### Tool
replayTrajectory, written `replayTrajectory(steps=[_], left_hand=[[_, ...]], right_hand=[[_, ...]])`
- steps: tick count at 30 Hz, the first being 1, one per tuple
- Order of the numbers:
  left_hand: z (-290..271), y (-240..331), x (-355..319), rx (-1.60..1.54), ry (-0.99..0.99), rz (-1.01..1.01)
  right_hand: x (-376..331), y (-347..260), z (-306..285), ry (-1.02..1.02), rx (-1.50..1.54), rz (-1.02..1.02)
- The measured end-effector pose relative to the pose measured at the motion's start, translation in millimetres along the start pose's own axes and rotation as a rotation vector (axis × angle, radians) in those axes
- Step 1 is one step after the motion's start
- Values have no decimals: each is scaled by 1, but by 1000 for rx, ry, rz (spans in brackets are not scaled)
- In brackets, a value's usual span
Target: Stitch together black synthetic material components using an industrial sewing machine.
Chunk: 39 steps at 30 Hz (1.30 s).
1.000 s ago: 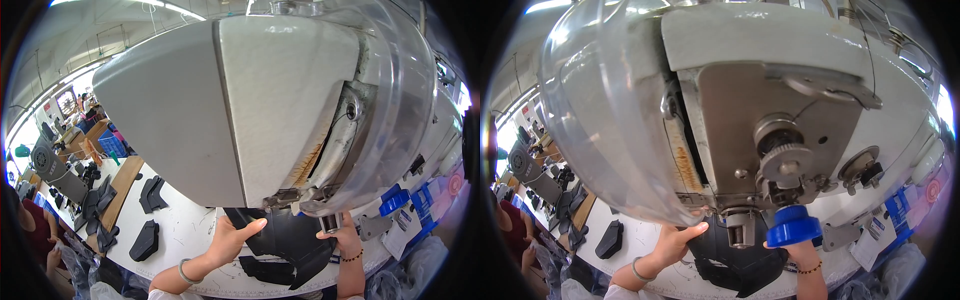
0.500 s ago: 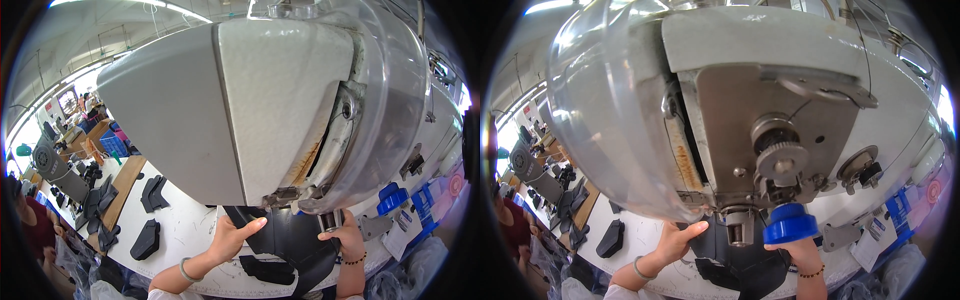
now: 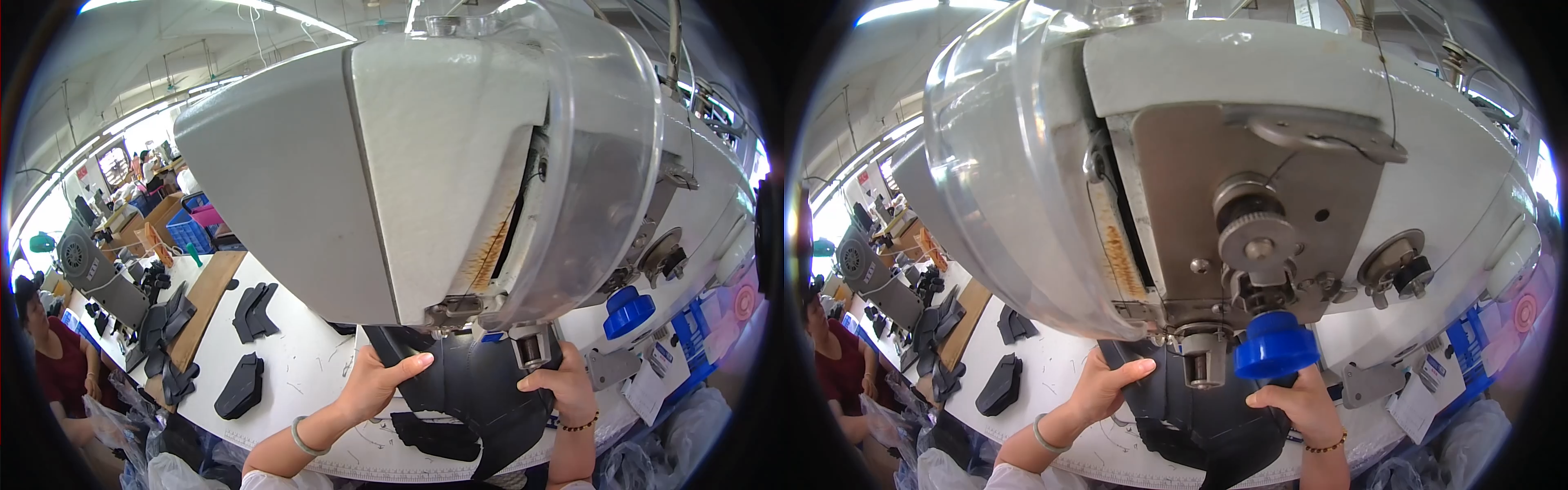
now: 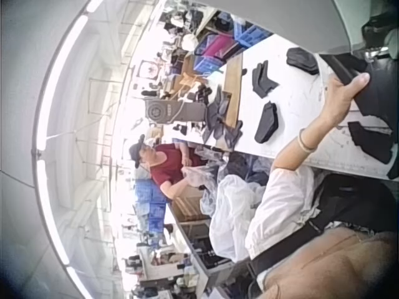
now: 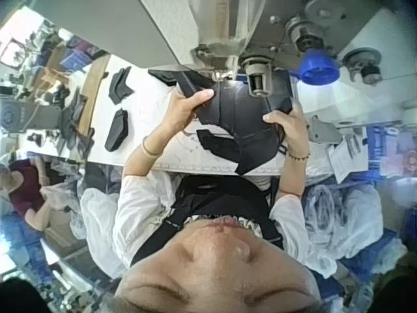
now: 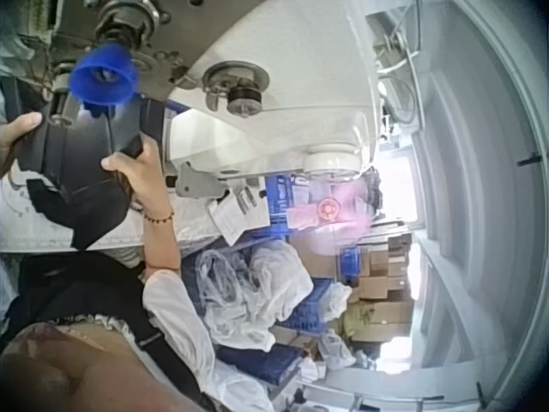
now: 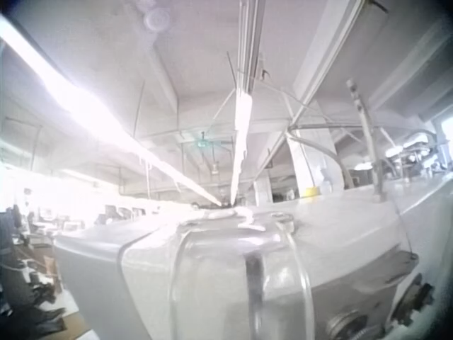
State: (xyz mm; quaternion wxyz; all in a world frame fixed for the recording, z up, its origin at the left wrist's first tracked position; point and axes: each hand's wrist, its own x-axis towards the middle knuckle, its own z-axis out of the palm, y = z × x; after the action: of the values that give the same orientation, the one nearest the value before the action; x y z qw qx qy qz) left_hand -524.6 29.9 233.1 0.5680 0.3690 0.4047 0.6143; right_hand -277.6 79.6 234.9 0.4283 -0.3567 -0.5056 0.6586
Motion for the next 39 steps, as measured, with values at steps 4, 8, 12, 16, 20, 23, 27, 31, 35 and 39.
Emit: replayTrajectory(steps=[4, 8, 12, 16, 20, 23, 27, 31, 35, 39], left_hand=[[-2, -1, -1, 6, 13, -7], [-1, 0, 0, 14, 12, -9], [0, 4, 3, 56, -11, 17], [2, 8, 4, 99, -25, 32], [2, 8, 4, 99, 7, 34], [3, 6, 3, 69, 15, 31], [2, 5, 2, 97, 24, 32], [2, 3, 3, 115, 39, 19], [2, 5, 1, 122, 37, 4], [2, 4, 2, 106, 28, -19]], right_hand=[[0, -1, 3, -30, 0, 3], [0, -2, 8, 47, 19, -62], [2, 1, 8, 82, 64, -79], [4, 2, 8, 106, 87, -76], [9, 11, 2, 79, 108, -58], [10, 20, -6, 122, 86, -72], [12, 32, -17, 115, 35, -81], [11, 34, -20, 112, 6, -109], [9, 35, -17, 97, 39, -133], [10, 42, -22, 102, -28, -199]])
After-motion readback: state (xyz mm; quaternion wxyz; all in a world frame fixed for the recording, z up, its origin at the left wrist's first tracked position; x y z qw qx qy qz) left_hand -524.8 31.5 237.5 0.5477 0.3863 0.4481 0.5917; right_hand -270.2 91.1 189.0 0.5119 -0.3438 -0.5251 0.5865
